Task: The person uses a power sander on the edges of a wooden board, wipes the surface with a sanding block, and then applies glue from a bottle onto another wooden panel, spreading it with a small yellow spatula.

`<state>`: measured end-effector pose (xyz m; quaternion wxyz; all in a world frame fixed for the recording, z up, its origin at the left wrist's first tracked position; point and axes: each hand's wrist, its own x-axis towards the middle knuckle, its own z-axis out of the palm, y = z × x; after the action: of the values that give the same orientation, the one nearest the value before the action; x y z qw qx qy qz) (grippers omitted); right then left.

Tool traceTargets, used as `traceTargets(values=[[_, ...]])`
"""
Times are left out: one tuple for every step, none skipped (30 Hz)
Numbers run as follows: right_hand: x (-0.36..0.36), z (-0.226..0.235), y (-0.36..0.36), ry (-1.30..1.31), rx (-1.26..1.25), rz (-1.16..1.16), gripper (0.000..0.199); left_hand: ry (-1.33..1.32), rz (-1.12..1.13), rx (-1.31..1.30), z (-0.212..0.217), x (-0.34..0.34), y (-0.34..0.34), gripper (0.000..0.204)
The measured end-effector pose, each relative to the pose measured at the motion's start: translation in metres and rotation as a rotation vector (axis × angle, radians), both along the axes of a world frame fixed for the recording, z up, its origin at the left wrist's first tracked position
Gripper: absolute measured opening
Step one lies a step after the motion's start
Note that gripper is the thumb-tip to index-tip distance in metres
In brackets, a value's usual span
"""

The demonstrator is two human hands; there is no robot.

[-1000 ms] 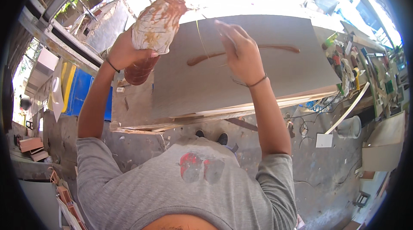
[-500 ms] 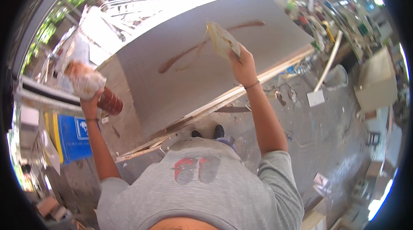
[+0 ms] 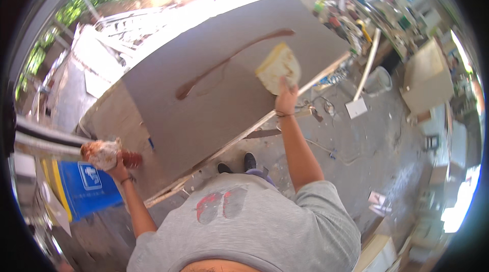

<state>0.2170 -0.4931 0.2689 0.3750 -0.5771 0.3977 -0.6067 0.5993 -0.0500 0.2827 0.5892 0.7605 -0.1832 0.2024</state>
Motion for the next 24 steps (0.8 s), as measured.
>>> traceTargets(values=[[-0.002,-0.003,0.001,0.047,-0.068,-0.036,0.025,-0.059,0.009,-0.003,-0.016,0.008,0.007,0.075],[0.002,0.008,0.010,0.048,-0.063,-0.029,0.025,0.149,-0.069,0.014,-0.014,0.004,0.007,0.075],[0.006,0.025,0.020,0.051,-0.062,-0.024,0.026,0.126,-0.059,0.047,-0.018,0.004,0.005,0.081],[0.012,0.035,0.025,-0.218,0.053,0.024,0.027,0.128,-0.023,0.046,-0.023,0.003,0.009,0.081],[0.017,0.040,0.029,-0.483,0.178,0.071,0.028,0.135,-0.011,-0.011,-0.030,0.002,0.013,0.085],[0.020,0.043,0.032,-0.479,0.189,0.093,0.028,0.141,-0.009,-0.064,-0.041,0.001,0.018,0.090],[0.023,0.043,0.037,-0.477,0.188,0.077,0.029,0.139,0.019,-0.058,-0.058,0.001,0.030,0.090],[0.027,0.043,0.041,-0.476,0.190,0.067,0.030,0.149,0.088,0.014,-0.077,0.001,0.045,0.094],[0.018,0.030,0.036,-0.272,0.125,0.037,0.030,0.161,0.152,0.086,-0.090,0.000,0.057,0.099],[0.006,0.016,0.030,-0.077,0.053,-0.018,0.030,0.126,0.344,0.265,-0.094,-0.009,0.059,0.096],[-0.010,0.001,0.021,0.436,-0.171,-0.219,0.031,0.096,0.533,0.450,-0.095,-0.026,0.051,0.095],[-0.010,-0.002,0.020,0.701,-0.281,-0.291,0.031,0.198,0.559,0.383,-0.092,-0.042,0.041,0.086],[-0.010,-0.006,0.020,0.948,-0.410,-0.385,0.031,0.343,0.444,0.262,-0.083,-0.063,0.030,0.075],[-0.003,0.008,0.025,0.380,-0.172,-0.220,0.030,0.489,0.361,0.148,-0.073,-0.084,0.024,0.065],[0.000,0.019,0.030,0.116,-0.034,-0.124,0.030,0.613,0.148,0.027,-0.050,-0.103,0.008,0.056],[0.004,0.031,0.034,-0.173,0.090,-0.065,0.029,0.754,-0.043,-0.083,-0.024,-0.123,-0.009,0.048],[0.009,0.040,0.039,-0.207,0.114,-0.084,0.035,0.838,-0.208,-0.141,0.001,-0.133,-0.025,0.042],[-0.003,0.029,0.030,-0.049,0.020,-0.107,0.039,0.844,-0.225,-0.129,0.013,-0.127,-0.032,0.042],[-0.012,0.016,0.021,0.104,-0.081,-0.134,0.043,0.866,-0.367,-0.159,0.018,-0.120,-0.047,0.043],[-0.017,0.010,0.014,0.334,-0.197,-0.198,0.041,0.888,-0.523,-0.186,0.023,-0.114,-0.061,0.046],[-0.019,0.005,0.012,0.641,-0.317,-0.296,0.040,0.897,-0.511,-0.121,0.027,-0.110,-0.069,0.049],[-0.017,0.003,0.012,0.868,-0.382,-0.358,0.039,0.897,-0.509,-0.059,0.027,-0.104,-0.075,0.053],[-0.008,0.004,0.012,1.018,-0.413,-0.395,0.037,0.895,-0.594,-0.047,0.025,-0.103,-0.084,0.053],[-0.002,0.004,0.009,0.959,-0.446,-0.392,0.036,0.825,-0.616,-0.039,0.019,-0.105,-0.091,0.054]])
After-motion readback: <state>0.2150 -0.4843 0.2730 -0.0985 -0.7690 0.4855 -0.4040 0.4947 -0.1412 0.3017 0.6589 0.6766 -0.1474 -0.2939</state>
